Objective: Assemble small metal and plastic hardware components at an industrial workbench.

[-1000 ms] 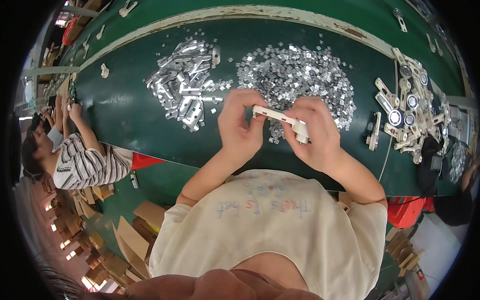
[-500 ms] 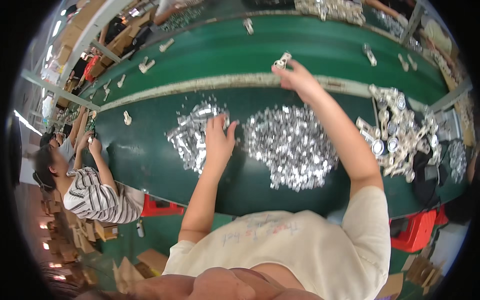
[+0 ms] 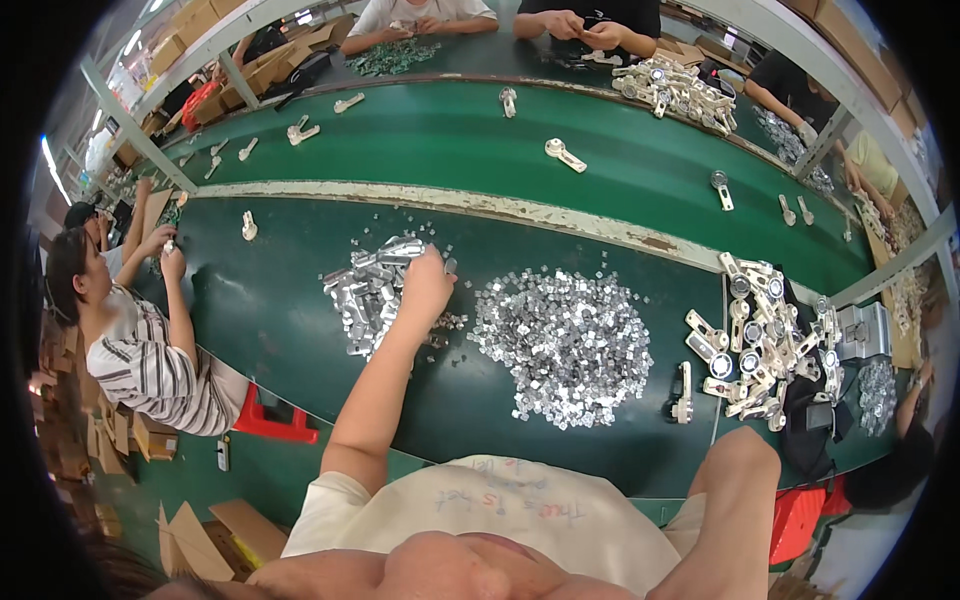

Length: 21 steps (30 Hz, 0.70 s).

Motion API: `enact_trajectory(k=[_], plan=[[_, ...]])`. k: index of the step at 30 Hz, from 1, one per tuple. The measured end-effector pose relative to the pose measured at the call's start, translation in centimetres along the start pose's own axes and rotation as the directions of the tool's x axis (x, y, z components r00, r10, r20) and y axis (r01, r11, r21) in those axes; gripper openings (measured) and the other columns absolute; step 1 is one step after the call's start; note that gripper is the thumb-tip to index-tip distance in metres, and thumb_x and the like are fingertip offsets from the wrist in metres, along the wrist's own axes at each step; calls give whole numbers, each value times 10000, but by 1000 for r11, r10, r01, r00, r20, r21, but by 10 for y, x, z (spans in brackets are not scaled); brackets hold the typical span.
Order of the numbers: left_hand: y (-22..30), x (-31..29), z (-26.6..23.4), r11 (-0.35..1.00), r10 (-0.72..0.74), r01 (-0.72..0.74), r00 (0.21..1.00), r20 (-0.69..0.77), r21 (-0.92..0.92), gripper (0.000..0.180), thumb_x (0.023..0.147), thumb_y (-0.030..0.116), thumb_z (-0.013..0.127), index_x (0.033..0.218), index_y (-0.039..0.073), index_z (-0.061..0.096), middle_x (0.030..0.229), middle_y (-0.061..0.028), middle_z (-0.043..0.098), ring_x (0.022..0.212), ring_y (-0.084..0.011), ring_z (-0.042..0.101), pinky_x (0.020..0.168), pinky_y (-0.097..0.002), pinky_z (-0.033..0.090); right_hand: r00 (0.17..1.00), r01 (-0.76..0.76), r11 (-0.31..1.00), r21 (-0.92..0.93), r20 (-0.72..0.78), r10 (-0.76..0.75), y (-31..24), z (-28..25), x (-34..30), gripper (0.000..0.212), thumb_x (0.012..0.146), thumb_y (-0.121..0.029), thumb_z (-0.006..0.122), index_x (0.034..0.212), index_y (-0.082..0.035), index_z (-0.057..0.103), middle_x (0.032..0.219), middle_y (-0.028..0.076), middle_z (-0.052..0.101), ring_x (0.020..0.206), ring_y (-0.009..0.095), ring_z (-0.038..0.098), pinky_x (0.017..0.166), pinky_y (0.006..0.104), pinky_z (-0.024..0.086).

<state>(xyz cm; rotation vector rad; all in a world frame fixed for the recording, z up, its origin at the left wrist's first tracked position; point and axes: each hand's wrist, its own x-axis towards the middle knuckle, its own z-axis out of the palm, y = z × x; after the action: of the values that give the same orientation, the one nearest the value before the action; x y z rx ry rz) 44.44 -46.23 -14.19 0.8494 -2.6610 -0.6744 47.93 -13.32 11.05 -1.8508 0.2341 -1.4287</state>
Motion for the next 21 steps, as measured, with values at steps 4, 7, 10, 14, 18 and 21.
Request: enact_trajectory(k=[4, 7, 10, 14, 18, 21], plan=[[1, -7, 9, 994, 101, -102, 995, 26, 49, 231, 689, 1, 585, 909, -40, 527, 931, -250, 531, 822, -399, 580, 714, -442, 495, 968, 91, 986, -137, 245, -55, -10, 13, -11, 445, 888, -440, 475, 805, -15, 578, 667, 47, 541, 549, 179, 534, 429, 290, 397], [6, -10, 8, 980, 168, -175, 983, -79, -95, 152, 725, 15, 532, 867, 29, 585, 875, -230, 504, 797, -396, 555, 695, -463, 464, 890, 177, 952, -250, 454, -46, -24, 25, -19, 470, 884, -462, 466, 811, -11, 576, 664, 52, 543, 537, 185, 533, 431, 288, 400], [0, -34, -15, 963, 196, -230, 955, -223, -139, 102, 789, 75, 563, 870, 50, 620, 849, -214, 507, 748, -375, 535, 672, -438, 450, 780, 209, 935, -288, 626, 19, -46, 33, -14, 496, 879, -484, 456, 817, -7, 575, 661, 57, 544, 525, 191, 533, 433, 285, 403], [20, -52, -33, 919, 207, -246, 966, -156, -309, 113, 785, 119, 623, 883, 63, 632, 728, -116, 553, 644, -269, 558, 595, -348, 444, 813, 179, 927, -331, 581, 51, -26, -10, -7, 342, 836, -369, 535, 773, -41, 606, 664, 50, 567, 588, 197, 562, 517, 302, 440], [33, -70, -24, 519, 175, 134, 950, 258, -844, 119, 838, 112, 597, 930, 39, 617, 763, -35, 598, 655, -98, 566, 589, -231, 453, 434, -901, 249, -356, -730, 528, 45, -88, -100, 174, 720, -178, 683, 787, -36, 608, 714, 80, 571, 689, 231, 570, 579, 327, 441], [56, -87, -39, 186, 352, 267, 880, 317, -946, 163, 870, 82, 552, 1011, 1, 573, 824, -36, 583, 734, -99, 560, 655, -220, 456, 430, -728, -455, -513, -859, 279, 105, -110, -160, 260, 722, -108, 685, 949, -27, 586, 949, 110, 562, 731, 281, 571, 639, 349, 465]])
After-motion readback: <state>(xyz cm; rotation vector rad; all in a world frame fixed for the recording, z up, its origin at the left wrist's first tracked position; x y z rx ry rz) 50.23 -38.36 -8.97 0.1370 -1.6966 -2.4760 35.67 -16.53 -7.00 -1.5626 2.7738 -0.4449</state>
